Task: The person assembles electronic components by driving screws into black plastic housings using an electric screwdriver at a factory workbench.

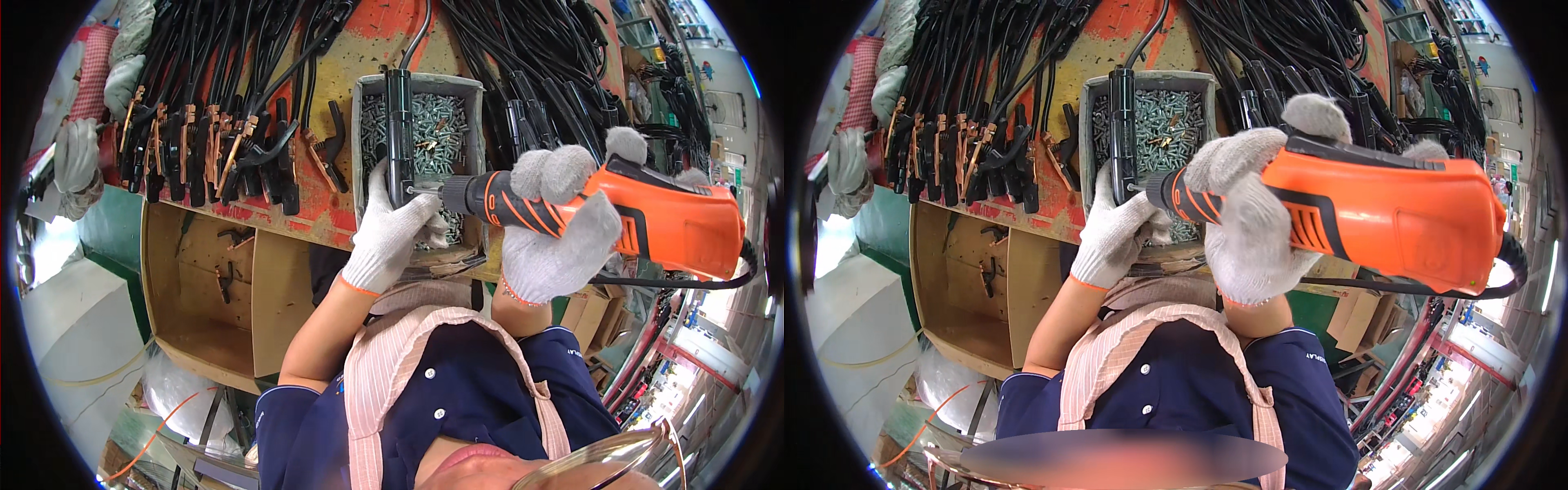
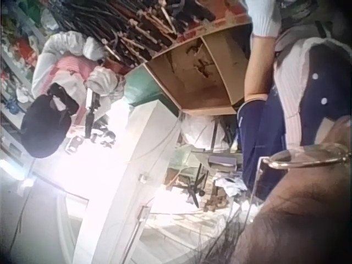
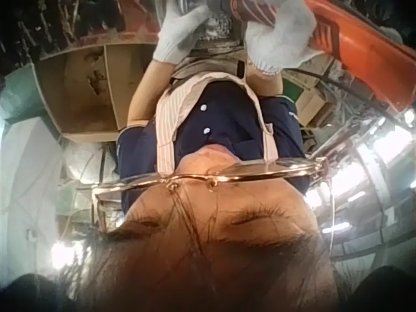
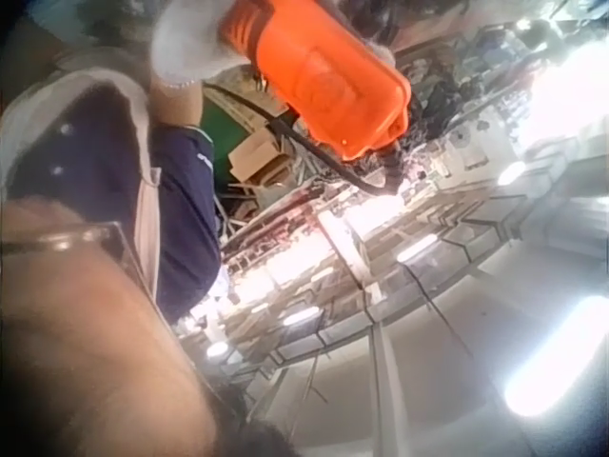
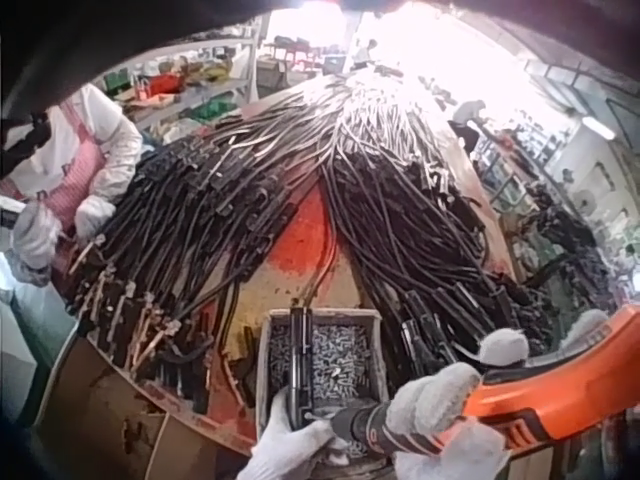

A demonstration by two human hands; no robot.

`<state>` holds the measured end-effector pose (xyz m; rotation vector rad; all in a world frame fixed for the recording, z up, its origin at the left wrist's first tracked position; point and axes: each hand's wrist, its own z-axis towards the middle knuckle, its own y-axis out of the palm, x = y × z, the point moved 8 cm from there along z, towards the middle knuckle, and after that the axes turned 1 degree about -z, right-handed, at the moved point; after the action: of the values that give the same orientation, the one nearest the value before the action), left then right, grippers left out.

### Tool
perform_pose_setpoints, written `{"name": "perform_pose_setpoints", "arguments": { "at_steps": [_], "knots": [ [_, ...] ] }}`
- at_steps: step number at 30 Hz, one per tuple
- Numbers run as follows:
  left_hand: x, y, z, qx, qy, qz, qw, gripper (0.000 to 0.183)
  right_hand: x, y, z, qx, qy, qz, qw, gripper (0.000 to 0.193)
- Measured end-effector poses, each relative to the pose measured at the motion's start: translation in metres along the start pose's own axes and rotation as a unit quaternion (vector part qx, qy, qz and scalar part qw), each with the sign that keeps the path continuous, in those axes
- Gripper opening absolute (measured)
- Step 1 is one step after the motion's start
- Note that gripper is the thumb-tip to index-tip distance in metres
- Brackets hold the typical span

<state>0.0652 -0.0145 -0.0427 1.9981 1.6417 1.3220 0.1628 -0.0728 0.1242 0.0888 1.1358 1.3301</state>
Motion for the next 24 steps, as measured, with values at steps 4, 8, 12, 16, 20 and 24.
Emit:
{"name": "perform_pose_setpoints", "arguments": {
  "at_steps": [4, 8, 12, 16, 20, 24],
  "knots": [
    [0.0, -0.003, 0.001, 0.008, -0.006, 0.014, 1.0, 0.078, -0.003, 0.011, 0.007, 0.12, 0.022, -0.278, 0.953, 0.061],
    [0.001, -0.001, 0.003, -0.001, -0.017, 0.017, 1.0, 0.079, -0.001, 0.023, 0.016, 0.057, 0.002, -0.284, 0.957, 0.047],
    [0.002, 0.0, 0.0, -0.017, 0.002, -0.007, 1.0, 0.078, 0.0, 0.021, 0.015, 0.043, -0.004, -0.273, 0.961, 0.045],
    [0.001, -0.004, 0.0, -0.005, -0.02, 0.023, 1.0, 0.078, 0.002, 0.017, 0.009, 0.058, -0.015, -0.196, 0.979, 0.042],
    [0.001, -0.005, 0.002, -0.005, -0.029, 0.029, 0.999, 0.078, 0.005, 0.017, 0.013, 0.004, 0.009, -0.246, 0.969, 0.039],
    [0.004, 0.0, 0.0, -0.017, -0.014, 0.041, 0.999, 0.079, -0.002, 0.023, 0.014, 0.03, -0.008, -0.271, 0.962, 0.037]
  ]
}}
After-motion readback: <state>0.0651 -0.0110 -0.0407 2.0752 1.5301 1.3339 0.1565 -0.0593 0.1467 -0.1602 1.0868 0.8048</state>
